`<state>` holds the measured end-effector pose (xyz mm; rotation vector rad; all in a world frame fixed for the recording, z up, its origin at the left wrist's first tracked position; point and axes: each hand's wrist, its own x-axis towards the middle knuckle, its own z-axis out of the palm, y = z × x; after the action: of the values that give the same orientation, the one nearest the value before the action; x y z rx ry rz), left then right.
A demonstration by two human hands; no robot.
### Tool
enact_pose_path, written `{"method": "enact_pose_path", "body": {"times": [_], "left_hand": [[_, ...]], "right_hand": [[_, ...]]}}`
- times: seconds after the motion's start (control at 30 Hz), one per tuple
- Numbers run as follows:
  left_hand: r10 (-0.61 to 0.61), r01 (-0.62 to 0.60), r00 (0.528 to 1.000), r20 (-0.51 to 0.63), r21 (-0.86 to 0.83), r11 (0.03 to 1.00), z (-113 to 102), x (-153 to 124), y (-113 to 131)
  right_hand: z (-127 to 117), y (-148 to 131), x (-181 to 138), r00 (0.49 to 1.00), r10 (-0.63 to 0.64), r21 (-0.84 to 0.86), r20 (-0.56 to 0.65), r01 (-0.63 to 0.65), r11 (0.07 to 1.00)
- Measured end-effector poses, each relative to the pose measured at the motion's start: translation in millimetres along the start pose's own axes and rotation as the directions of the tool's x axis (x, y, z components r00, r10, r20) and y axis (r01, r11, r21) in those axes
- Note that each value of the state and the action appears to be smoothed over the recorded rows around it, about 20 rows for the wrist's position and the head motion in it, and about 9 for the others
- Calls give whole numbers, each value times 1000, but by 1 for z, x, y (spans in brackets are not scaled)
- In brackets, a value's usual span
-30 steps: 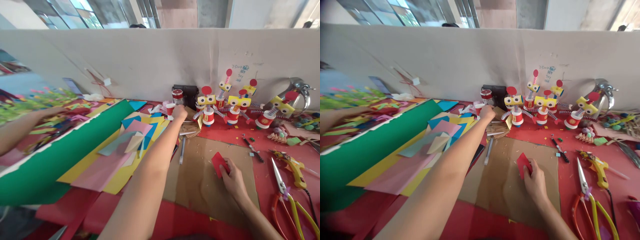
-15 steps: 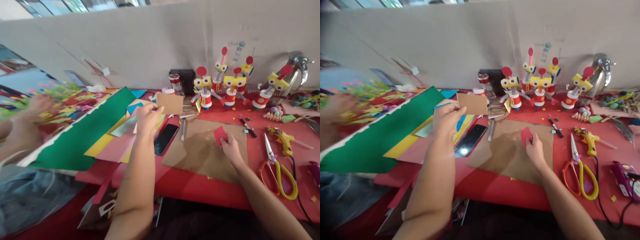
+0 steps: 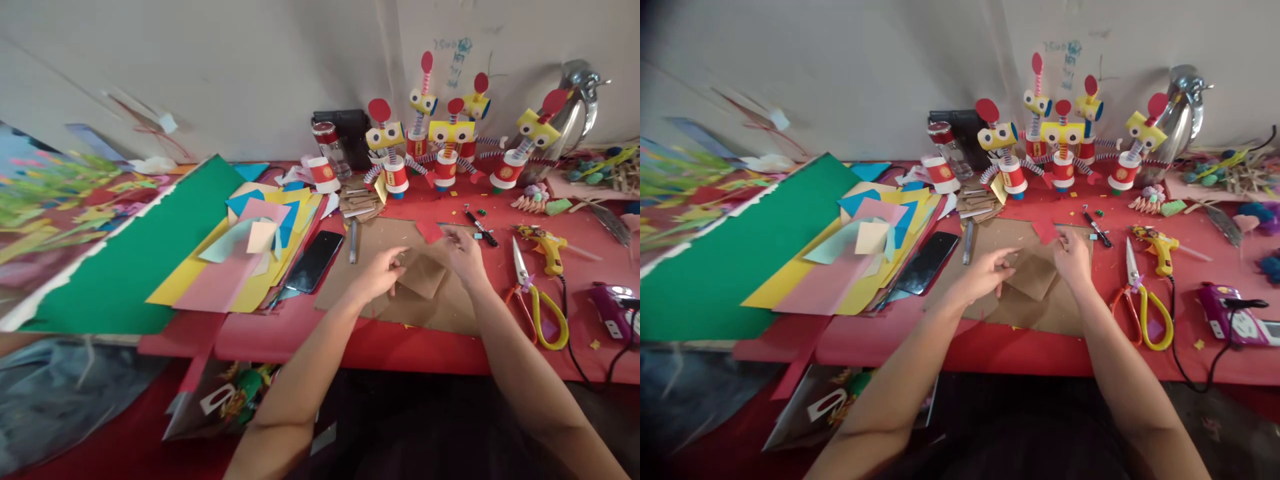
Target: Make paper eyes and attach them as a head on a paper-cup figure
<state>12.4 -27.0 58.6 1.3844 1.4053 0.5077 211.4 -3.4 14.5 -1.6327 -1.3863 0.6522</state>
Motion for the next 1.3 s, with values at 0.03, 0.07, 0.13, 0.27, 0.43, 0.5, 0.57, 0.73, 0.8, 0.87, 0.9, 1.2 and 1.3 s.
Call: {"method": "enact_pose_path", "body": {"times": [0.03,0.07,0.13,0.27,0.43,0.5,0.57,0.73,0.8,0.87,0.9,1.2,1.3], "left_hand": [[8,-9,1000,-25,-16,1000,-2,2,0],[8,-11,998,-56,-40,999,-3,4,0],[-20,10,996,-92,-105,994,-5,7,-2],[-76,71,997,-21,-182,981,-6,2,-7],[-22,16,999,-41,-135,991,-9,-2,-16],[-8,1,998,-60,-106,994,-8,0,-20],[14,-18,998,-58,-65,998,-6,4,-25],[127,-109,978,-165,113,988,1,10,-37],[228,-172,940,-255,222,960,1,12,-39],[318,-224,897,-309,303,926,-1,13,-41],[347,-241,883,-316,328,913,-2,14,-41],[288,-243,791,-539,154,958,-21,15,-33],[118,-243,741,-661,-99,965,-65,28,-24]], "right_hand": [[-1,-6,-3,999,-4,10,44,3,1000],[-2,-11,-5,997,-11,8,78,10,1000],[-2,-17,-9,993,-8,-22,119,10,1000],[-2,-18,-12,984,21,-67,178,-10,998],[-4,-16,-13,966,35,-76,257,-16,997],[-4,-16,-14,954,61,-93,292,-35,995],[-4,-16,-15,949,89,-122,304,-53,991],[-5,-14,-14,978,15,-243,207,36,969],[-7,-12,-13,989,-45,-289,142,85,953],[-9,-12,-14,988,-88,-321,126,124,939],[-9,-12,-14,982,-111,-331,151,156,931],[3,-14,-37,826,-214,-411,521,462,786],[6,-11,-40,823,-247,-422,511,490,763]]}}
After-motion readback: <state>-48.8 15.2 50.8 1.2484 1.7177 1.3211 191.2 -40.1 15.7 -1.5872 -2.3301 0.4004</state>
